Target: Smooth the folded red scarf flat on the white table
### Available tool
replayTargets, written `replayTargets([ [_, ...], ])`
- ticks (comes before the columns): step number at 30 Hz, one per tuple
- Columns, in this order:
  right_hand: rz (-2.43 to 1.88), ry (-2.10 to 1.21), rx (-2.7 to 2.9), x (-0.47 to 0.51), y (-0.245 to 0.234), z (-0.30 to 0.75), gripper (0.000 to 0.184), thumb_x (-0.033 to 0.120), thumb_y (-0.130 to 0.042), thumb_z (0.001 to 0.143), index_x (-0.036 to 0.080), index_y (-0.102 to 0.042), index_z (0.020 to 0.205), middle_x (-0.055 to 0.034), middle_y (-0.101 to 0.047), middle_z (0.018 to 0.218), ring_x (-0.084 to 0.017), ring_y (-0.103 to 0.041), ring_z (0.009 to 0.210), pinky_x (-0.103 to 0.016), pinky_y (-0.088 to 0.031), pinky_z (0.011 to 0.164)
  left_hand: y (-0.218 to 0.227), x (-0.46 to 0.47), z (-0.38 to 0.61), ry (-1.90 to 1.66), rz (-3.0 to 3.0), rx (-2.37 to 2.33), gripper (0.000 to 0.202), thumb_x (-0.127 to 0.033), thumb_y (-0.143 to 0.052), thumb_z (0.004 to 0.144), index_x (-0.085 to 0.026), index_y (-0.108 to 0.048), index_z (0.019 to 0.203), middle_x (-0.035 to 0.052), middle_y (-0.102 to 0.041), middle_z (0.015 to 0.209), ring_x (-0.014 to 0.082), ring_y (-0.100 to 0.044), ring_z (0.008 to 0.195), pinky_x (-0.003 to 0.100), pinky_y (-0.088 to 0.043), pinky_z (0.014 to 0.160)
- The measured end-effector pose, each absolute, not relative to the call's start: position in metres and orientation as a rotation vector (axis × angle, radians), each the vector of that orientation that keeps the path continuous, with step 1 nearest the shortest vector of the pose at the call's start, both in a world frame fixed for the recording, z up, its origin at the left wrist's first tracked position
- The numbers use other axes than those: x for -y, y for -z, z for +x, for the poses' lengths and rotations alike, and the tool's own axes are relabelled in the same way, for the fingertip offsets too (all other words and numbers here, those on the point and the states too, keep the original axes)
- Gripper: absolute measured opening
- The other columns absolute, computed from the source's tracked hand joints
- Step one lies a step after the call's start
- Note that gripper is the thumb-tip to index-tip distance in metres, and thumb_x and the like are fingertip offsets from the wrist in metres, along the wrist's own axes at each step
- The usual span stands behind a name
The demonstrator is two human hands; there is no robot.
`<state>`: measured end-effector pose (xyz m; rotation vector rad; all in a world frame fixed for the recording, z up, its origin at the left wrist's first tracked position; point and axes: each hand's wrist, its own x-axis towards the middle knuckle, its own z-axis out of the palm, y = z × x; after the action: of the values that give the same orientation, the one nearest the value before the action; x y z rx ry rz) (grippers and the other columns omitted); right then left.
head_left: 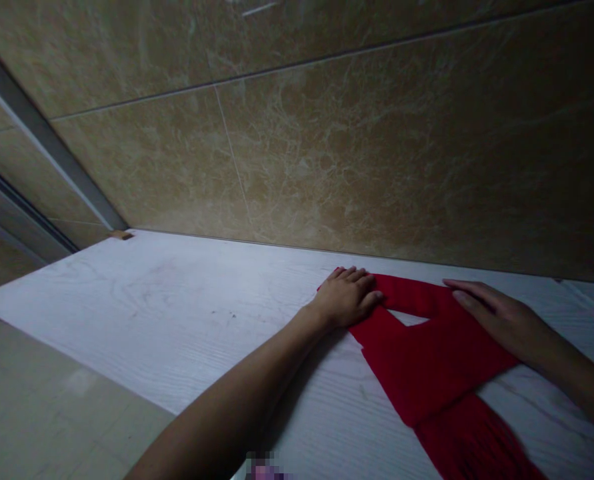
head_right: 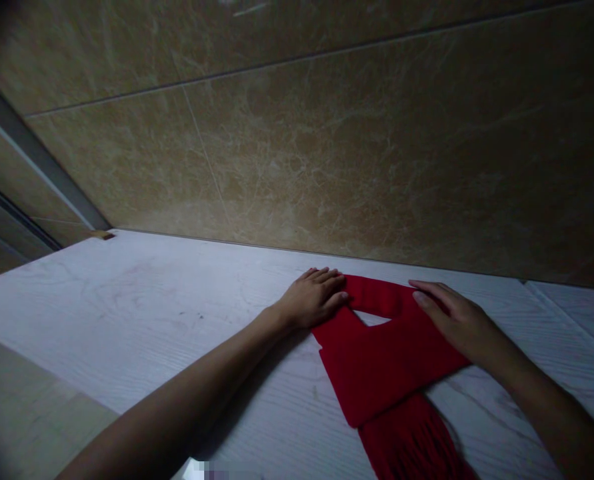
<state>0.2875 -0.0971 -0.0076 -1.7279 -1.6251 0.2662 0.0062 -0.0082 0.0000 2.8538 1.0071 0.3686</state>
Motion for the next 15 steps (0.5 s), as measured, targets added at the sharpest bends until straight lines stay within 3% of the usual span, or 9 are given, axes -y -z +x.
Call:
replayTargets([
  [15,-1.71,-0.223,1.552,0.0953,0.0043,0.2888,0.05,0.063,-0.052,0.079,0.026,-0.072,0.106,-0.011,-0.075,0.121,-0.034,-0.069,0.117,-0.051,-0.051,0.109,0.0029,0.0064,0.0061,-0.398,2.864,-1.012,0.06,-0.057,-0.029,0.108,-0.017,-0.057,0.144,0.011,-0.055,0.157,0.0274,-0.048,0.148,0.046,-0.032,0.127],
])
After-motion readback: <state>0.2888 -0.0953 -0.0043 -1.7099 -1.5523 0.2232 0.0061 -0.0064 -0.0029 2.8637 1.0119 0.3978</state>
